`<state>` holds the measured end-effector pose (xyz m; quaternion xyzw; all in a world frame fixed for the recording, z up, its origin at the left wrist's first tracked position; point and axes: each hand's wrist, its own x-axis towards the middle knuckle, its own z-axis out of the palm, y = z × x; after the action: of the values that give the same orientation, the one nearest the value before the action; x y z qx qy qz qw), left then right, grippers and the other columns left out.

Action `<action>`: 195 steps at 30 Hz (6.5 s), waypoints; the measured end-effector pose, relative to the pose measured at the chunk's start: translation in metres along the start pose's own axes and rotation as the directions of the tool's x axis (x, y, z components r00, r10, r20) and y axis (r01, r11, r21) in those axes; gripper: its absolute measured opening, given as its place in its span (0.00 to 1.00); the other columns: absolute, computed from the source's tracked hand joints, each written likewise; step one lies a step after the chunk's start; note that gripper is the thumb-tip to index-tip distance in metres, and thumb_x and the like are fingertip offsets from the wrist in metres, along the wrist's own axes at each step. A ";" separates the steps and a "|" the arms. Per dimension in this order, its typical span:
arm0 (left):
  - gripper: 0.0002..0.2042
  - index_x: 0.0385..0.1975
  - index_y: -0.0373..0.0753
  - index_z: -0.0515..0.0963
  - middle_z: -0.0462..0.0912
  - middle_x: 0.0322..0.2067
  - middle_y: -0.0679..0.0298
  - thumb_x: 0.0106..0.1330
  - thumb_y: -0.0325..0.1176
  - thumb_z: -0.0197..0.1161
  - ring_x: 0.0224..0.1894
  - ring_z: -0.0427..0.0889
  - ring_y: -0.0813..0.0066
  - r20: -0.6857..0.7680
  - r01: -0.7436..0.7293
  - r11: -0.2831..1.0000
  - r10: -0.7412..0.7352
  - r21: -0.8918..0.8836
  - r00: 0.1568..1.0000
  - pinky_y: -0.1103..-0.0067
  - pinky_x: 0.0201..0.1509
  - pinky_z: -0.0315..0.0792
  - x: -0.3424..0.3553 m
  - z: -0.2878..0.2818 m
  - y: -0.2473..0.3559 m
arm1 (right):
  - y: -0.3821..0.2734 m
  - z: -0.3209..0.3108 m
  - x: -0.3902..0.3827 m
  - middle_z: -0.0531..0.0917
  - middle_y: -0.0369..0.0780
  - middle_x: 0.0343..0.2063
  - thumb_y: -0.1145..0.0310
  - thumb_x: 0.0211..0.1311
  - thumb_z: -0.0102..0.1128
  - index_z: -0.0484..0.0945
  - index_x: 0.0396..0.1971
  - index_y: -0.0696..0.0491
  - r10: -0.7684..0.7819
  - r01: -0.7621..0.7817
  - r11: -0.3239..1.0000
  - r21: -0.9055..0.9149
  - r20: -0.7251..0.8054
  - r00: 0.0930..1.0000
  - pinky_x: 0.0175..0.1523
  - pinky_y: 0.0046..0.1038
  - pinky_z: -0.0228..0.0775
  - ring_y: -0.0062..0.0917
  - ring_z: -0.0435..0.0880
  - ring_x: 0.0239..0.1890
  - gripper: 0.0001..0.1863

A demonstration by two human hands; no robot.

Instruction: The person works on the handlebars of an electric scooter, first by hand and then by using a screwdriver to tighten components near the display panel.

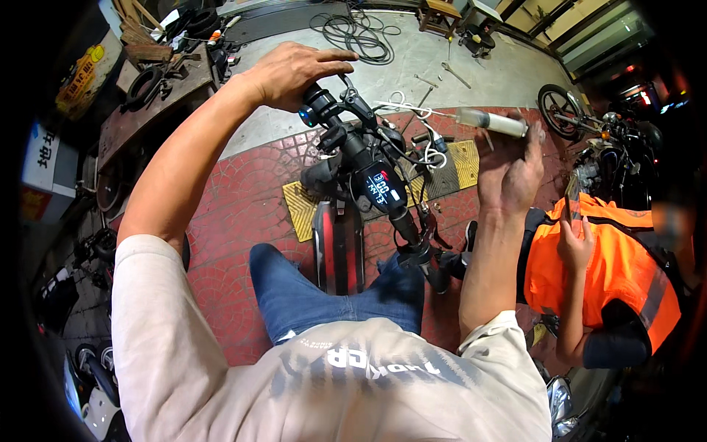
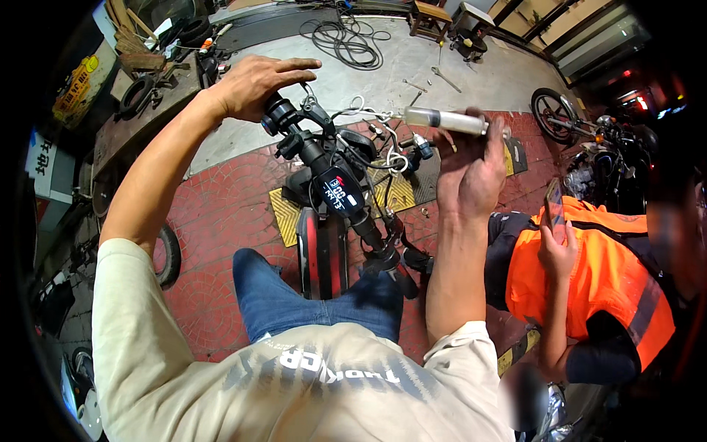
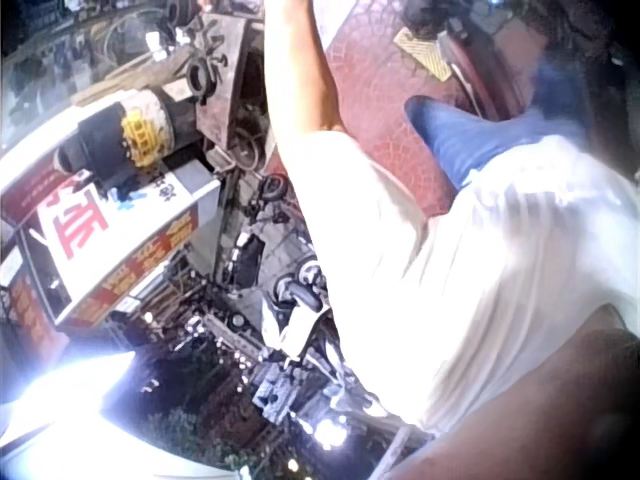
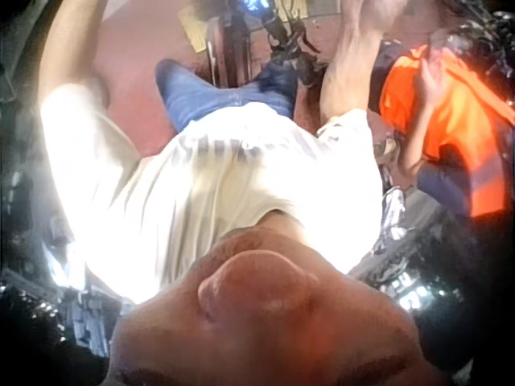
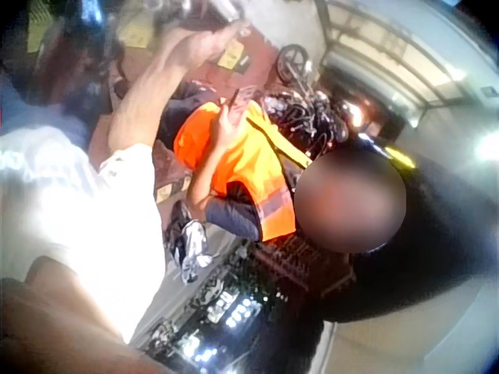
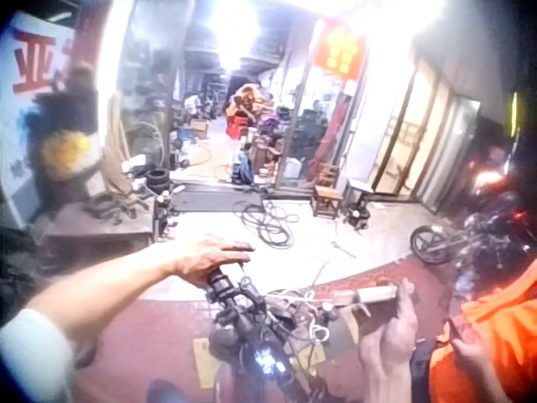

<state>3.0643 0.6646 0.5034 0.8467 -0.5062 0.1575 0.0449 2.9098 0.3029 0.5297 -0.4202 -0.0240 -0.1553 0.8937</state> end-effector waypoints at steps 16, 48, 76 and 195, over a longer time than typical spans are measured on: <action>0.47 0.65 0.46 0.72 0.67 0.72 0.65 0.35 0.31 0.81 0.57 0.82 0.55 -0.006 0.006 0.999 -0.005 0.045 1.000 0.63 0.53 0.79 0.000 -0.002 0.004 | 0.008 0.124 0.073 0.78 0.41 0.24 0.43 0.71 0.53 0.78 0.30 0.53 0.044 -0.124 0.977 0.174 0.406 0.913 0.37 0.35 0.71 0.30 0.78 0.27 0.25; 0.37 0.63 0.48 0.72 0.68 0.70 0.64 0.46 0.32 0.73 0.59 0.80 0.58 0.000 0.000 0.991 0.000 0.131 1.000 0.64 0.55 0.79 0.004 -0.003 0.007 | 0.042 0.187 0.076 0.72 0.38 0.09 0.38 0.74 0.49 0.73 0.12 0.50 0.156 -0.071 0.982 -0.172 0.552 0.819 0.13 0.23 0.59 0.24 0.67 0.07 0.36; 0.22 0.49 0.44 0.78 0.68 0.70 0.63 0.50 0.30 0.71 0.68 0.71 0.55 -0.026 0.012 0.992 -0.008 0.128 1.000 0.62 0.64 0.75 -0.006 -0.008 0.018 | 0.053 0.218 0.054 0.66 0.36 0.10 0.58 0.73 0.42 0.66 0.13 0.50 0.266 -0.083 0.952 -0.295 0.664 0.698 0.16 0.26 0.55 0.23 0.61 0.09 0.25; 0.32 0.47 0.48 0.88 0.86 0.51 0.54 0.63 0.68 0.52 0.60 0.81 0.54 0.055 0.914 0.382 -0.924 0.136 0.378 0.62 0.63 0.74 0.026 0.006 0.039 | 0.078 0.186 0.067 0.62 0.30 0.11 0.51 0.78 0.39 0.65 0.18 0.45 0.132 -0.083 0.991 -0.104 0.688 0.713 0.17 0.24 0.49 0.17 0.62 0.11 0.25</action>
<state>3.0427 0.6220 0.5029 0.9940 0.0534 0.0752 0.0587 3.0129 0.4728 0.6033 -0.4772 -0.3270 0.0646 0.8131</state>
